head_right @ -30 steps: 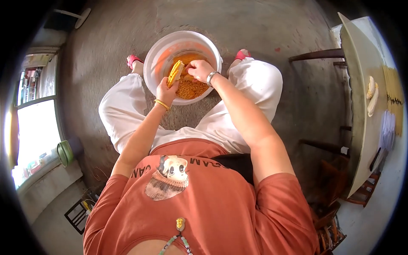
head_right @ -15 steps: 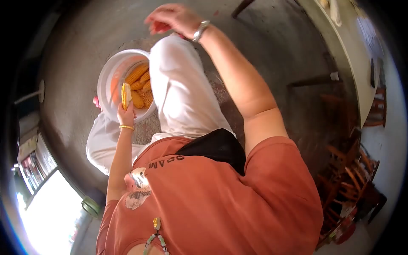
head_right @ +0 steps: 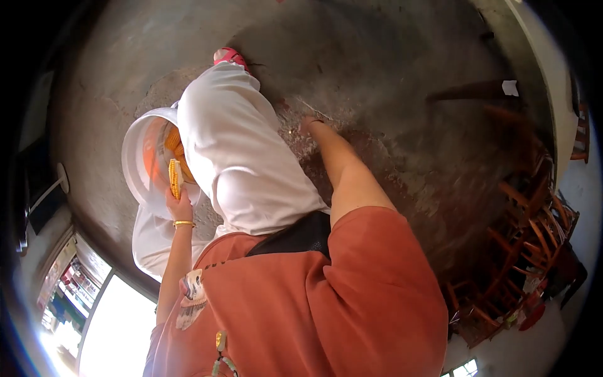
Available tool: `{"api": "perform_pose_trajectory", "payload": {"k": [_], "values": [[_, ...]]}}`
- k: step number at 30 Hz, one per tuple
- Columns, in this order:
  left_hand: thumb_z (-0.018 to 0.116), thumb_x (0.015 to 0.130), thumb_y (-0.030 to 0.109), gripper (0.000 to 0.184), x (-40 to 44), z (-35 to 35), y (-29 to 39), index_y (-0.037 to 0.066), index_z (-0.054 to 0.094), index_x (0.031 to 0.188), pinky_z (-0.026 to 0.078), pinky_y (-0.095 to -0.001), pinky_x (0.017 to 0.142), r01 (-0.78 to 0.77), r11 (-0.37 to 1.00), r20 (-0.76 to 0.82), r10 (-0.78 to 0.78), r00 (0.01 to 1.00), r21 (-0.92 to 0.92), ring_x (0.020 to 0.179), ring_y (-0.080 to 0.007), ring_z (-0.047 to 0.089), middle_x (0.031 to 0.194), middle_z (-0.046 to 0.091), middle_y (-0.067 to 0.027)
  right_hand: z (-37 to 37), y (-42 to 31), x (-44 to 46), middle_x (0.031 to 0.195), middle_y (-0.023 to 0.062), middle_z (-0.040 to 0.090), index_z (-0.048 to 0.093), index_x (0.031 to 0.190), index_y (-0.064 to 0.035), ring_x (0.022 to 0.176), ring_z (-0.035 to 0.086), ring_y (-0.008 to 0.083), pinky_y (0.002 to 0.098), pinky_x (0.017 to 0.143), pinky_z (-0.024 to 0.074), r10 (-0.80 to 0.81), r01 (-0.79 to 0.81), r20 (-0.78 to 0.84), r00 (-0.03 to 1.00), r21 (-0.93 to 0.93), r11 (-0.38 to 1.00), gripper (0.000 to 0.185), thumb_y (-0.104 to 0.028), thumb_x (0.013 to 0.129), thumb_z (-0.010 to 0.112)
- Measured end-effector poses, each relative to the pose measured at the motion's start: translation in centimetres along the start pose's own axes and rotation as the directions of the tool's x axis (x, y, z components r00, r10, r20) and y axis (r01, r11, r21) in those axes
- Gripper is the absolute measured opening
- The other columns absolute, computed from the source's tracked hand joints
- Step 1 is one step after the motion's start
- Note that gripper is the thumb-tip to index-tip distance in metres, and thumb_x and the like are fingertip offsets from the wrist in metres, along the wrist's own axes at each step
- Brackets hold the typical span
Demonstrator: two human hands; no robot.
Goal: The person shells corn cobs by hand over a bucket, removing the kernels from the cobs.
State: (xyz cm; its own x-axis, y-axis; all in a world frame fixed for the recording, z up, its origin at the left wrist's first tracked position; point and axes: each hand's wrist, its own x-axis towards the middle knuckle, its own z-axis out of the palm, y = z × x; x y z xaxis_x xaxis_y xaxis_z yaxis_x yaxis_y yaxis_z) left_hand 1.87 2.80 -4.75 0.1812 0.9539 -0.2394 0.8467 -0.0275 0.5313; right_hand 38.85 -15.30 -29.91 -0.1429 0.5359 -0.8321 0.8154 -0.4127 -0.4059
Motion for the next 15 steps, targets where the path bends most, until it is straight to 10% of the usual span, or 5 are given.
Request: {"api": "perform_pose_trajectory", "payload": {"k": [4,15], "values": [[0.062,0.082,0.019,0.022,-0.1,-0.4,1.1,-0.001,0.053,0.086,0.042,-0.0362,0.06,-0.026,0.998,0.049,0.024,0.999,0.05,0.063,-0.0252,0.053,0.071,0.056,-0.0137,1.2,-4.4,-1.2,0.104,0.0113,0.064,0.067,0.098,-0.0094,0.095,0.062,0.0297,0.0419,0.075,0.0516,-0.025,0.036,0.187,0.982,-0.056,0.998,0.027,-0.02,0.074,0.06],[0.062,0.082,0.018,0.021,-0.2,-0.5,0.7,0.0,0.053,0.086,0.043,-0.0362,0.059,-0.078,0.996,0.064,0.076,0.995,0.033,0.061,-0.0266,0.054,0.07,0.057,-0.0145,8.2,-1.6,-3.3,0.107,0.0116,0.062,0.064,0.103,-0.0101,0.096,0.061,0.0303,0.0428,0.075,0.0514,0.254,-0.213,-0.116,0.96,0.282,0.935,0.029,-0.021,0.076,0.058]]}}
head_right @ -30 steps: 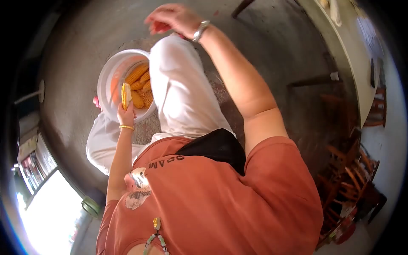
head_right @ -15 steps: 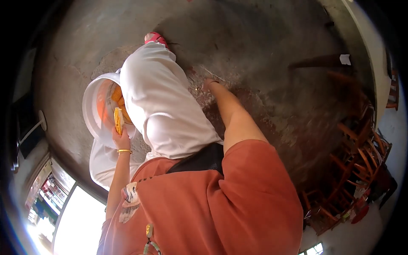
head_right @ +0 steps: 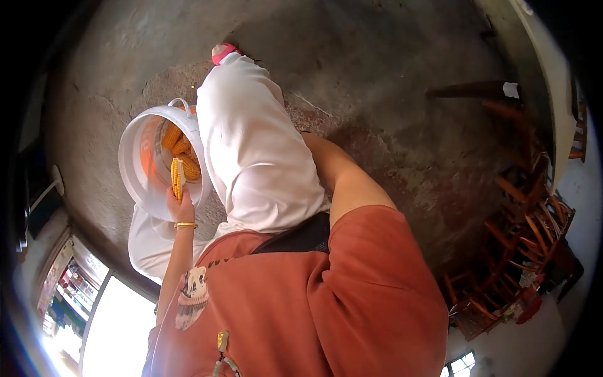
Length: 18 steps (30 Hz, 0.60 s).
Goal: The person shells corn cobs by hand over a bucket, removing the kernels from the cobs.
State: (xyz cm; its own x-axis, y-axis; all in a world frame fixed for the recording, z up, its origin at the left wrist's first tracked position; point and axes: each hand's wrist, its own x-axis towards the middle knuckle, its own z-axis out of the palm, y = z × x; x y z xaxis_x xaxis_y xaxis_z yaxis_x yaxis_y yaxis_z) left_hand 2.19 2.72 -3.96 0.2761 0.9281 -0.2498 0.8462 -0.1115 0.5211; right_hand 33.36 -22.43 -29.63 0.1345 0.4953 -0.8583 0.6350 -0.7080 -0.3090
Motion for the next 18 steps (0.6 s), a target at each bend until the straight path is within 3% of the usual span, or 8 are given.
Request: {"api": "perform_pose_trajectory", "payload": {"k": [12,15,18], "values": [[0.062,0.082,0.016,0.019,-0.3,-0.2,1.8,0.0,0.053,0.086,0.043,-0.035,0.06,-0.107,0.993,-0.013,0.107,0.994,-0.04,0.061,-0.0256,0.054,0.07,0.056,-0.0143,2.1,0.3,-0.4,0.11,0.0119,0.059,0.06,0.108,-0.0108,0.097,0.061,0.0309,0.0437,0.075,0.0511,0.106,-0.098,-0.076,0.991,0.097,0.99,0.032,-0.021,0.078,0.056],[0.062,0.082,0.017,0.019,-0.3,-0.4,2.0,0.0,0.053,0.087,0.044,-0.0351,0.06,-0.047,0.999,0.037,0.047,0.998,-0.008,0.062,-0.0258,0.055,0.071,0.057,-0.0147,2.5,0.4,-0.3,0.111,0.012,0.059,0.06,0.109,-0.011,0.097,0.06,0.0311,0.0439,0.075,0.0511,0.131,-0.119,-0.093,0.987,0.127,0.985,0.033,-0.021,0.079,0.056],[0.063,0.083,0.016,0.018,-0.2,-0.3,1.5,0.001,0.053,0.086,0.039,-0.028,0.053,-0.062,0.998,0.04,0.062,0.997,-0.001,0.055,-0.0128,0.045,0.066,0.05,-0.0049,3.0,0.3,0.1,0.112,0.012,0.058,0.059,0.111,-0.0111,0.097,0.06,0.0313,0.0442,0.075,0.051,0.144,-0.127,-0.11,0.983,0.152,0.98,0.033,-0.021,0.079,0.055]]}}
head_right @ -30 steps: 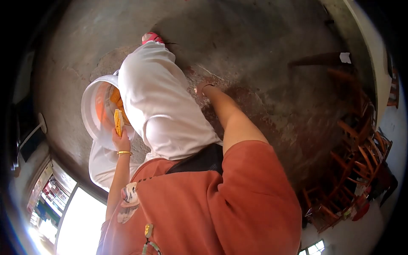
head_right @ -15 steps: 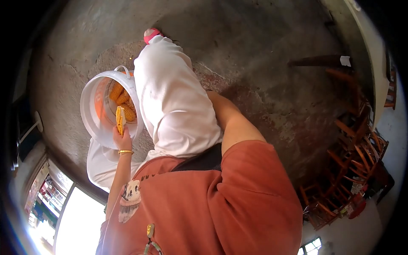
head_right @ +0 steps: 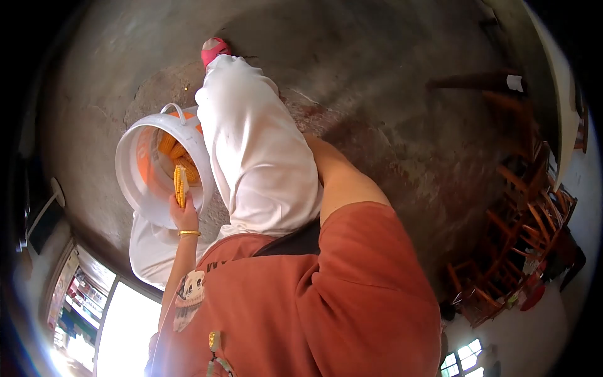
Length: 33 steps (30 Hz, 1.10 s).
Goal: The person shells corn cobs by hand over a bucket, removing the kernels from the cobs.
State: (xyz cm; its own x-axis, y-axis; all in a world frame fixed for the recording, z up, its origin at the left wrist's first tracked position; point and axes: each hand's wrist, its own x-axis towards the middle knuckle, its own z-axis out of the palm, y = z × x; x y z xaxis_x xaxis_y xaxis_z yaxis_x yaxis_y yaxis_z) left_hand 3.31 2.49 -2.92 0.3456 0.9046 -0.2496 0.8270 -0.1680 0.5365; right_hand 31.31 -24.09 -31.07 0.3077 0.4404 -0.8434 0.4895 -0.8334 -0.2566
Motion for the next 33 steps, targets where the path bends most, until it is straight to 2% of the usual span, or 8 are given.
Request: {"api": "perform_pose_trajectory", "payload": {"k": [3,6,9,15,18,23,28,33], "values": [[0.062,0.084,0.017,0.018,0.2,0.2,-1.1,0.001,0.053,0.086,0.037,-0.0278,0.049,-0.004,1.0,0.025,0.004,1.0,0.02,0.051,-0.0119,0.043,0.063,0.049,-0.0042,0.6,-0.5,1.0,0.113,0.0121,0.058,0.058,0.112,-0.0113,0.098,0.06,0.0314,0.0444,0.075,0.051,0.008,-0.008,-0.023,1.0,0.021,1.0,0.034,-0.022,0.08,0.055],[0.062,0.083,0.018,0.02,0.3,0.0,-0.6,0.0,0.053,0.087,0.044,-0.0354,0.059,0.069,0.994,0.074,-0.075,0.994,0.08,0.062,-0.0263,0.055,0.072,0.058,-0.0146,1.8,-1.5,2.1,0.114,0.0122,0.057,0.057,0.113,-0.0115,0.098,0.06,0.0316,0.0446,0.075,0.0509,0.008,-0.006,-0.066,0.998,0.031,0.999,0.035,-0.022,0.08,0.054],[0.062,0.084,0.017,0.018,0.2,0.2,-1.0,0.002,0.053,0.086,0.037,-0.0275,0.046,-0.011,0.998,0.046,0.008,0.999,0.065,0.05,-0.0109,0.043,0.063,0.049,-0.0037,3.4,-2.9,3.8,0.115,0.0123,0.057,0.056,0.115,-0.0117,0.098,0.06,0.0317,0.0449,0.075,0.0509,-0.009,0.012,-0.096,0.995,0.027,1.0,0.035,-0.022,0.081,0.054],[0.061,0.084,0.017,0.018,0.3,0.5,-1.2,0.002,0.052,0.085,0.037,-0.0267,0.044,-0.029,0.998,0.039,0.027,0.999,0.053,0.047,-0.0106,0.043,0.063,0.05,-0.0034,8.7,-5.3,9.7,0.116,0.0124,0.055,0.055,0.117,-0.012,0.099,0.059,0.0321,0.0453,0.075,0.0508,-0.074,0.077,-0.168,0.983,0.013,0.997,0.037,-0.022,0.082,0.053],[0.061,0.082,0.016,0.019,0.2,0.1,-0.2,0.0,0.054,0.09,0.044,-0.0346,0.061,0.123,0.987,0.084,-0.132,0.988,0.104,0.064,-0.0243,0.055,0.073,0.059,-0.0133,9.7,-5.8,10.7,0.122,0.0136,0.049,0.044,0.126,-0.0141,0.101,0.057,0.0323,0.0474,0.076,0.0496,-0.11,0.11,-0.019,0.994,-0.012,0.994,0.041,-0.022,0.086,0.047],[0.06,0.083,0.013,0.016,0.2,0.2,-0.6,0.0,0.054,0.09,0.044,-0.032,0.062,0.159,0.985,0.106,-0.165,0.981,0.07,0.065,-0.0202,0.053,0.074,0.057,-0.0109,0.5,-6.8,2.0,0.132,0.0162,0.04,0.037,0.131,-0.0131,0.106,0.052,0.0332,0.0487,0.083,0.0457,-0.199,0.201,0.029,0.98,-0.219,0.955,0.046,-0.019,0.087,0.043],[0.06,0.083,0.012,0.015,0.2,0.2,-1.5,0.0,0.055,0.089,0.043,-0.031,0.062,0.128,0.991,0.108,-0.131,0.985,0.041,0.064,-0.0179,0.051,0.073,0.056,-0.0095,8.1,-2.8,6.2,0.139,0.0153,0.033,0.034,0.134,-0.0065,0.114,0.046,0.0326,0.0467,0.088,0.0434,-0.291,0.252,-0.147,0.945,-0.238,0.938,0.048,-0.017,0.088,0.042],[0.062,0.082,0.013,0.017,0.2,0.1,-1.6,-0.001,0.054,0.088,0.043,-0.0307,0.06,0.142,0.985,0.09,-0.15,0.985,0.094,0.063,-0.0171,0.051,0.072,0.056,-0.0095,2.2,-4.8,2.3,0.138,0.0153,0.034,0.029,0.137,-0.0033,0.116,0.045,0.0331,0.0455,0.09,0.0426,-0.276,0.232,-0.036,0.961,-0.443,0.866,0.052,-0.017,0.089,0.042]]}}
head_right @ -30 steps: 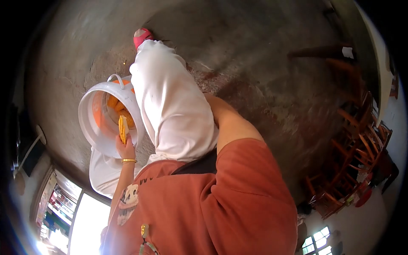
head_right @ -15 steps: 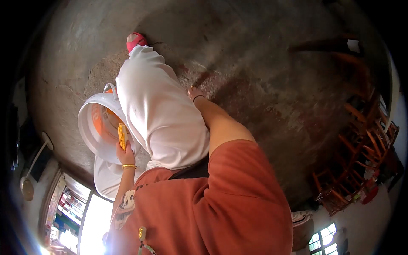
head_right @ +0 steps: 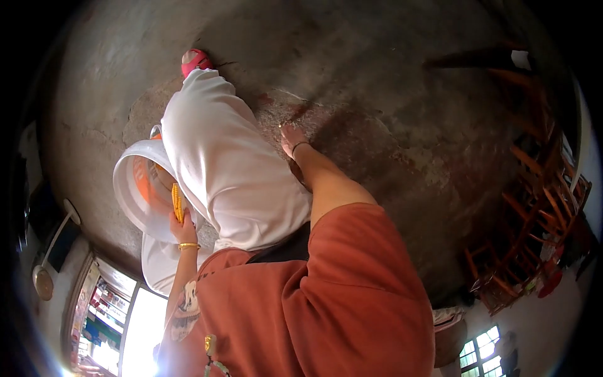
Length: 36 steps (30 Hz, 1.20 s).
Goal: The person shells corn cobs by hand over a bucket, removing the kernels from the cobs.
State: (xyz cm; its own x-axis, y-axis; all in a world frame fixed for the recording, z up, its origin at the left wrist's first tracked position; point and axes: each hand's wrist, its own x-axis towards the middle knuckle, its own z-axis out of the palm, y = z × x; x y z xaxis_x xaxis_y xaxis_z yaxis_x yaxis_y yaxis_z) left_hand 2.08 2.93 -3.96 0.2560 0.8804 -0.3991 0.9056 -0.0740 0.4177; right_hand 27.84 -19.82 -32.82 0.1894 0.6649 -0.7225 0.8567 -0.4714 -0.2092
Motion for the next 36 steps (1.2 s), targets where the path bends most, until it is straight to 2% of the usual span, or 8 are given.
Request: {"api": "perform_pose_trajectory", "payload": {"k": [7,9,12,17,20,26,29,36], "values": [[0.063,0.082,0.014,0.018,0.3,0.3,-0.5,0.0,0.053,0.086,0.041,-0.0297,0.054,-0.083,0.996,-0.039,0.082,0.996,-0.036,0.057,-0.0154,0.048,0.067,0.053,-0.0072,-9.9,0.1,-1.7,0.136,0.0133,0.034,0.032,0.134,0.0026,0.121,0.04,0.0311,0.0429,0.093,0.041,0.094,-0.187,0.186,0.978,0.582,0.791,0.051,-0.017,0.089,0.045],[0.062,0.082,0.013,0.016,0.3,0.6,-0.6,0.001,0.052,0.083,0.035,-0.0246,0.043,-0.23,0.973,-0.096,0.226,0.969,-0.027,0.047,-0.0079,0.041,0.062,0.047,-0.0008,-10.7,-0.2,-2.5,0.134,0.0138,0.037,0.034,0.133,0.001,0.12,0.041,0.0309,0.0423,0.095,0.04,0.038,-0.11,0.161,0.986,0.464,0.879,0.05,-0.016,0.088,0.045],[0.063,0.081,0.015,0.02,0.1,0.1,-0.1,-0.001,0.054,0.086,0.044,-0.0336,0.06,-0.035,0.999,-0.008,0.035,0.999,-0.007,0.063,-0.0216,0.055,0.072,0.058,-0.0131,-8.6,0.2,-2.2,0.124,0.0152,0.047,0.042,0.124,-0.0005,0.115,0.043,0.0309,0.0393,0.096,0.0393,0.025,-0.035,0.029,0.999,0.446,0.894,0.041,-0.012,0.084,0.046],[0.063,0.081,0.016,0.02,0.0,0.1,0.0,-0.001,0.054,0.086,0.044,-0.0338,0.06,-0.024,1.0,-0.023,0.024,0.999,0.001,0.063,-0.0223,0.055,0.071,0.058,-0.0131,-5.4,2.2,0.2,0.115,0.0154,0.051,0.049,0.111,-0.0024,0.111,0.047,0.0305,0.0381,0.094,0.0401,0.037,-0.016,-0.023,0.999,0.605,0.796,0.031,-0.01,0.081,0.047],[0.063,0.082,0.014,0.017,0.1,0.5,-0.5,0.001,0.052,0.083,0.038,-0.0276,0.048,-0.109,0.994,-0.061,0.107,0.992,-0.02,0.051,-0.0126,0.046,0.063,0.051,-0.0049,-2.3,3.5,1.2,0.113,0.0162,0.052,0.051,0.108,-0.0027,0.111,0.047,0.0308,0.0387,0.092,0.0414,-0.122,0.179,-0.206,0.971,0.286,0.941,0.028,-0.012,0.082,0.047],[0.064,0.081,0.018,0.021,-0.1,0.1,0.3,-0.001,0.054,0.087,0.045,-0.0331,0.061,0.02,1.0,-0.012,-0.02,1.0,-0.01,0.064,-0.0218,0.056,0.072,0.059,-0.0128,-7.6,3.5,-2.4,0.112,0.0173,0.055,0.053,0.106,-0.0023,0.108,0.052,0.0328,0.0421,0.089,0.0443,0.48,-0.369,-0.037,0.877,0.588,0.719,0.024,-0.011,0.084,0.051],[0.064,0.081,0.018,0.021,0.0,0.3,0.3,-0.001,0.054,0.087,0.045,-0.0333,0.061,-0.006,1.0,-0.034,0.006,0.999,-0.004,0.063,-0.0221,0.055,0.072,0.059,-0.0128,-2.3,5.2,-0.3,0.11,0.0168,0.057,0.054,0.108,-0.0054,0.106,0.054,0.0333,0.0427,0.089,0.0446,0.568,-0.513,0.16,0.807,0.668,0.539,0.027,-0.016,0.084,0.055],[0.064,0.081,0.017,0.02,-0.1,0.0,0.5,0.0,0.053,0.084,0.044,-0.0345,0.059,-0.008,1.0,-0.036,0.007,0.999,-0.003,0.061,-0.0235,0.054,0.071,0.057,-0.0138,-1.7,5.0,0.8,0.113,0.0171,0.058,0.053,0.112,-0.0092,0.108,0.055,0.0328,0.0432,0.093,0.0422,0.553,-0.515,0.182,0.813,0.668,0.537,0.033,-0.023,0.083,0.058]]}}
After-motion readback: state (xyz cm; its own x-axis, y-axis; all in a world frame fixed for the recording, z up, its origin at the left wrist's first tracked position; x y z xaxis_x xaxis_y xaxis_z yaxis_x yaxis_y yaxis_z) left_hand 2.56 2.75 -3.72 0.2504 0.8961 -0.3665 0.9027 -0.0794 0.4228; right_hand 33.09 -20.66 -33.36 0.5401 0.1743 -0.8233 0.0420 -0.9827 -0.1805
